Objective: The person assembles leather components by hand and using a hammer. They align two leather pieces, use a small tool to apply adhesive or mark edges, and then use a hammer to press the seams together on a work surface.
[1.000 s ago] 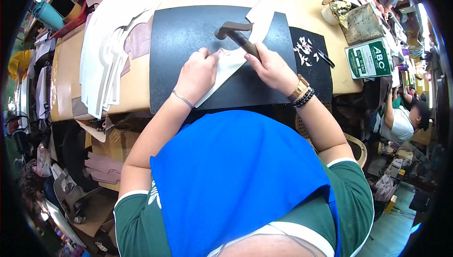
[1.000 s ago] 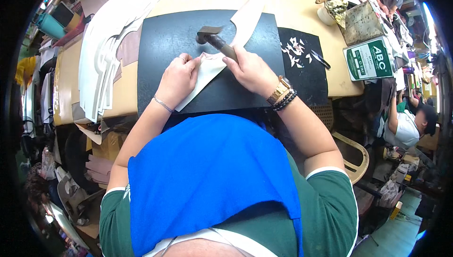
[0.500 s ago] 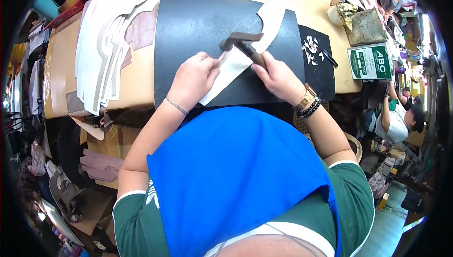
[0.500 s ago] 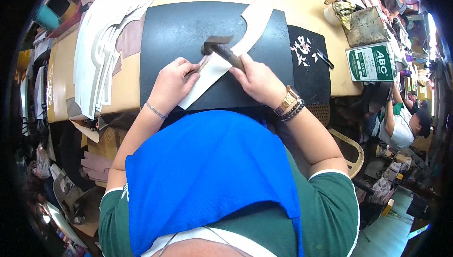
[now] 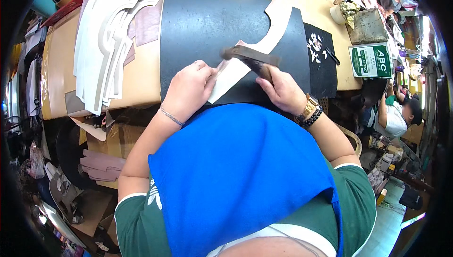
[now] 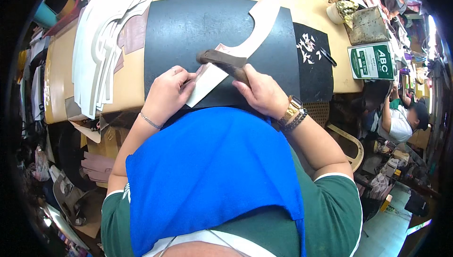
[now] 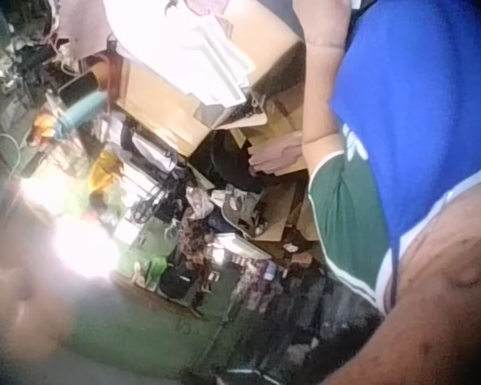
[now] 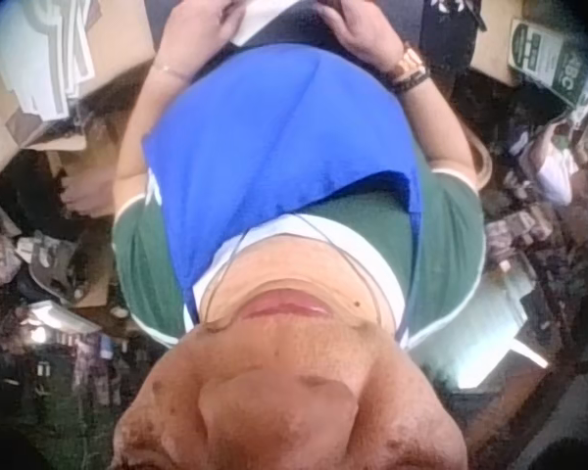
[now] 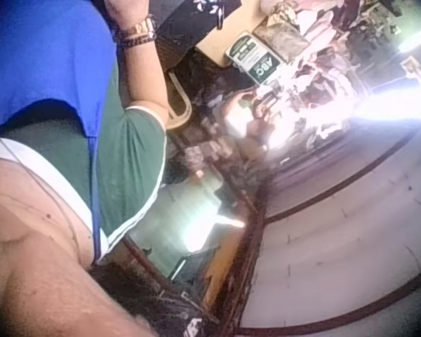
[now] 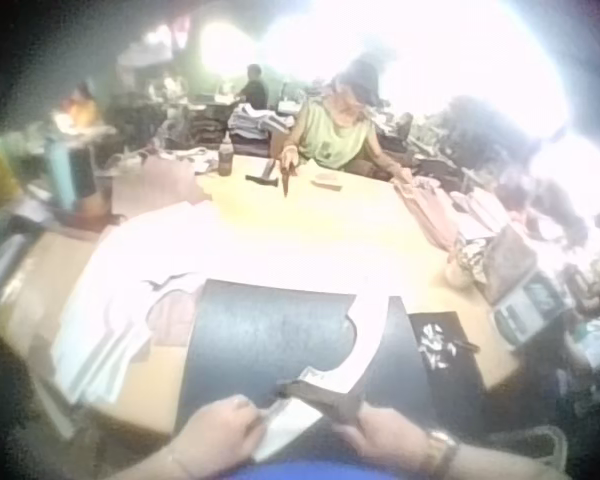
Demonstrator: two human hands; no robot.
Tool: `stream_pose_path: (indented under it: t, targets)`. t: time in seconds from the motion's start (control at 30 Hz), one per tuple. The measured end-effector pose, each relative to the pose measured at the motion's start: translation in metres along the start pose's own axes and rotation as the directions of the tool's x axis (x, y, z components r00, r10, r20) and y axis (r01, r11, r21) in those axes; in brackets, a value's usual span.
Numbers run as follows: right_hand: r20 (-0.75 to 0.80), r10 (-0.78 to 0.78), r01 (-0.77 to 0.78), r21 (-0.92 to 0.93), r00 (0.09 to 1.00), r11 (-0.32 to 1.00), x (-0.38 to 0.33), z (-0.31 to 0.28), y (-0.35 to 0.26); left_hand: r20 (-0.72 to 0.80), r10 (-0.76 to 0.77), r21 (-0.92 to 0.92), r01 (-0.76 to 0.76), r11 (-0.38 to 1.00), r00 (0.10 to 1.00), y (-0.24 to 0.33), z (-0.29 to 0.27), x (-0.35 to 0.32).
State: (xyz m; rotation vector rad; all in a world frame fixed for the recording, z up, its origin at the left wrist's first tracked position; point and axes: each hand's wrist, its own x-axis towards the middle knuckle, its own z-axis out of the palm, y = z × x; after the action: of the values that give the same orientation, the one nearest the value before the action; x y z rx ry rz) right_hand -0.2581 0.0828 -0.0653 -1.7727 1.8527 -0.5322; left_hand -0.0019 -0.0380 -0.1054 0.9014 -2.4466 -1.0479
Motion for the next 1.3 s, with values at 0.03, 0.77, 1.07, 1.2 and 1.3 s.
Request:
stream_pose_path:
  t: [0.03,0.77,1.07,1.2,1.3]
  targets:
    - [0.061,0.065,-0.066,0.009,0.996,0.998,0.000,-0.001,-0.004,-0.022,0.044,0.011,-0.044,0.999,0.999,0.001,-0.001,-0.002]
    - [0.264,0.070,-0.053,-0.071,0.962,0.996,-0.008,0.007,-0.030,-0.105,0.033,0.018,-0.032,0.999,0.994,0.000,-0.008,-0.030]
    - [-0.080,-0.163,0.169,0.077,0.983,0.983,-0.003,-0.012,0.000,-0.162,0.013,0.017,-0.010,1.000,0.987,0.009,-0.004,-0.033]
    - [0.044,0.173,-0.174,0.010,0.984,0.985,0.011,-0.028,0.027,-0.054,-0.153,-0.057,0.150,0.987,0.987,0.019,-0.009,-0.023]
    - [-0.052,0.066,-0.061,0.095,0.996,0.994,0.004,-0.036,0.033,-0.049,-0.152,-0.005,0.152,0.988,0.987,0.021,-0.010,-0.008]
